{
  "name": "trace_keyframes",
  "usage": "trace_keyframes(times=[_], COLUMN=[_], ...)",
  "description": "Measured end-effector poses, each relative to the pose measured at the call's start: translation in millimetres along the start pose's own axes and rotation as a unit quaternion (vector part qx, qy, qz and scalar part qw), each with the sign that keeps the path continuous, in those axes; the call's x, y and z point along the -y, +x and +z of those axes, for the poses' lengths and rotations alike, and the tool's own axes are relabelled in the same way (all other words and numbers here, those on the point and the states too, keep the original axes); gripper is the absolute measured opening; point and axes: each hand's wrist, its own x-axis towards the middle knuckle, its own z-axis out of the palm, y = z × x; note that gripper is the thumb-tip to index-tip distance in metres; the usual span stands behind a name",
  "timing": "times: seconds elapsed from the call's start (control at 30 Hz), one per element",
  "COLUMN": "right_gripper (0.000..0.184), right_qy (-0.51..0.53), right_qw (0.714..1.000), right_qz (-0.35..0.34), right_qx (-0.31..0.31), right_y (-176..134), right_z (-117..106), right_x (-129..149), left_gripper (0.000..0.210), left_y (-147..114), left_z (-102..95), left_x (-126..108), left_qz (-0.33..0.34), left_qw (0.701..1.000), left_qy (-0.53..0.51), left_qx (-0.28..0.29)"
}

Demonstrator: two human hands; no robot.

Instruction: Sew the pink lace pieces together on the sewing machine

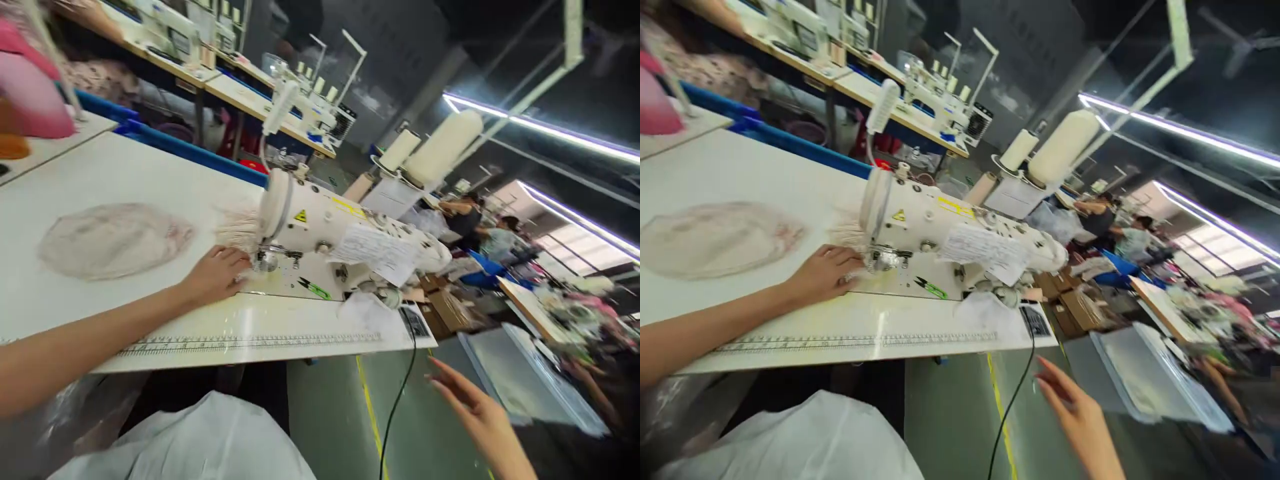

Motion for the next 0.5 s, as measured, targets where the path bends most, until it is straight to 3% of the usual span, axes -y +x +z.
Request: trace_keyframes(times=[0.07, 0.2, 0.27, 0.33, 0.5], right_gripper=[0.027, 0.038, 0.04, 0.045, 0.041], right_qy=[0.065, 0.132, 0.136, 0.156, 0.196], right_qw=[0.986, 0.925, 0.913, 0.903, 0.891], right_qz=[-0.146, -0.351, -0.377, -0.384, -0.387], right_qx=[0.057, 0.059, 0.076, 0.11, 0.135], right_y=[20.8, 64.7, 91.1, 114.1, 140.4], right_z=[53.6, 153.9, 191.5, 219.4, 257.1], right_x=[42.6, 151.8, 191.2, 212.2, 215.6], left_gripper=[0.024, 0.021, 0.02, 0.02, 0.026], left_y=[1.9, 7.7, 7.1, 6.5, 8.7], left_z=[10.1, 15.3, 14.4, 14.9, 19.6], left_x=[1.7, -2.4, -2.7, -1.6, -0.4], left_qz=[-0.015, 0.007, 0.028, 0.045, 0.083], left_qw=[1.0, 1.0, 0.999, 0.997, 0.99], left_qy=[0.007, 0.017, 0.023, 0.029, 0.037], left_qx=[0.004, -0.017, -0.033, -0.055, -0.108])
